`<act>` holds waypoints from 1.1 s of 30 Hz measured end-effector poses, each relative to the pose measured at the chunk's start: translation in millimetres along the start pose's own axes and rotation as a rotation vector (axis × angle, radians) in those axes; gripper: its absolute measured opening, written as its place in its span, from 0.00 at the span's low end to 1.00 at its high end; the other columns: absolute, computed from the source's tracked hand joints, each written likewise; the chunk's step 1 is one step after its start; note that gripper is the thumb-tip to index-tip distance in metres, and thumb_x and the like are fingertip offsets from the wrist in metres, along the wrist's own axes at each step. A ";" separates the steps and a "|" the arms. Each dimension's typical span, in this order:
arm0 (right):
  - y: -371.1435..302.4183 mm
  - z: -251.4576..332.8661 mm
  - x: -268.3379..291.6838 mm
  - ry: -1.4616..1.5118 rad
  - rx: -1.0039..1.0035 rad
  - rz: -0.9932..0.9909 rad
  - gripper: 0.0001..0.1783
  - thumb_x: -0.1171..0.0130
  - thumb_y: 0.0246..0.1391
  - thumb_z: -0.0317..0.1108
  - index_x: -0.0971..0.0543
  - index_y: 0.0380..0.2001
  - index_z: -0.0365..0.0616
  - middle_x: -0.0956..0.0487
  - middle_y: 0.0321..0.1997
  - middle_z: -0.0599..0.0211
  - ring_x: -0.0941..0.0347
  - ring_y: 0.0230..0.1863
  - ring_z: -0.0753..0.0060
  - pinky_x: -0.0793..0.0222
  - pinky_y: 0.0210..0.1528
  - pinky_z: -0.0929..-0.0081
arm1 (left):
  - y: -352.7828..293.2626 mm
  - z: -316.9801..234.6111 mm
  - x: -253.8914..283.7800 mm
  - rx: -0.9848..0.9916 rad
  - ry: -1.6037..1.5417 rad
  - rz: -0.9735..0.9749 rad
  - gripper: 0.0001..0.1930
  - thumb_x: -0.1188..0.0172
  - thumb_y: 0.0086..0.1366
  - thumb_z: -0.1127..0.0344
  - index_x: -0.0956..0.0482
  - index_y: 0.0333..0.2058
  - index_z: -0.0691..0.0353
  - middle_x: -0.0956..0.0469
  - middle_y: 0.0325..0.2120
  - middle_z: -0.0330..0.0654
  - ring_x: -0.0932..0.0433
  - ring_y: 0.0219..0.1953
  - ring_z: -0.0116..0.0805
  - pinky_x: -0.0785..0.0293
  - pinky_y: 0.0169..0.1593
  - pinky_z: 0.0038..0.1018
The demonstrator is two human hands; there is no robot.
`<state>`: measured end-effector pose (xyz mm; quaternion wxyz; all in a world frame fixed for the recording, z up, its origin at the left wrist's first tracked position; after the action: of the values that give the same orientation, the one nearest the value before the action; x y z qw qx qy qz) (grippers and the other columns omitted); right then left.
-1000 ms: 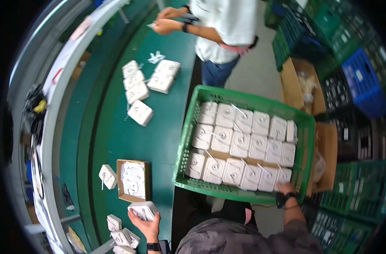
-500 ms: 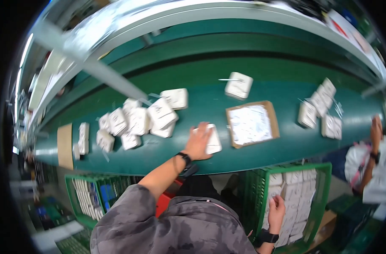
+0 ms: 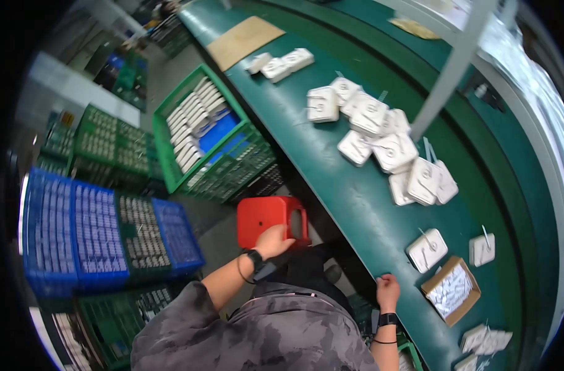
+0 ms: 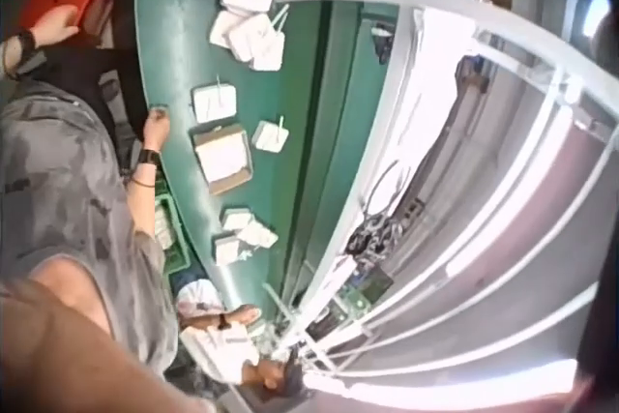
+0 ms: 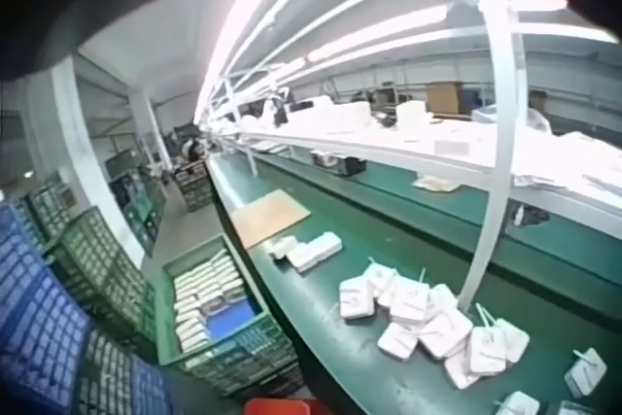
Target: Assembling components and packing white electronic devices into green plastic crates on a production floor.
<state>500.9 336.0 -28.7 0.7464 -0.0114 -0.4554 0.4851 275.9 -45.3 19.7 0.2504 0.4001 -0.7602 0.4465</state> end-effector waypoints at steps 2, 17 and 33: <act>5.1 27.2 -9.8 -0.129 0.021 -0.018 0.14 0.36 0.55 0.39 0.21 0.32 0.38 0.17 0.32 0.50 0.20 0.36 0.48 0.26 0.41 0.57 | -64.3 137.1 -0.6 0.373 -0.082 -0.278 0.24 0.35 0.56 0.52 0.19 0.43 0.68 0.18 0.40 0.59 0.19 0.45 0.57 0.23 0.48 0.43; 23.0 -4.3 -23.6 -0.313 0.009 -0.199 0.13 0.31 0.50 0.38 0.20 0.26 0.38 0.18 0.27 0.49 0.19 0.32 0.48 0.25 0.39 0.55 | -239.9 320.6 -24.8 0.698 -0.430 -0.511 0.17 0.27 0.56 0.56 0.16 0.33 0.67 0.15 0.30 0.48 0.16 0.34 0.39 0.21 0.42 0.33; -123.6 199.6 -314.8 0.285 -0.236 0.051 0.15 0.38 0.57 0.40 0.19 0.28 0.36 0.20 0.22 0.68 0.25 0.23 0.77 0.30 0.24 0.74 | 350.1 230.4 489.7 -0.177 -1.271 -0.241 0.20 0.35 0.67 0.59 0.28 0.49 0.68 0.21 0.39 0.43 0.19 0.42 0.36 0.22 0.43 0.32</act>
<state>415.1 -45.4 -65.8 0.7844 -0.1791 -0.3984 0.4404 -292.2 -337.7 103.9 -0.1677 0.6463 -0.7439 0.0275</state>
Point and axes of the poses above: each hand's wrist, its own y-axis towards the middle knuckle, its own x-axis out of the back of the hand, z = x × y, the point moved 6 cm from there along y, towards the middle knuckle
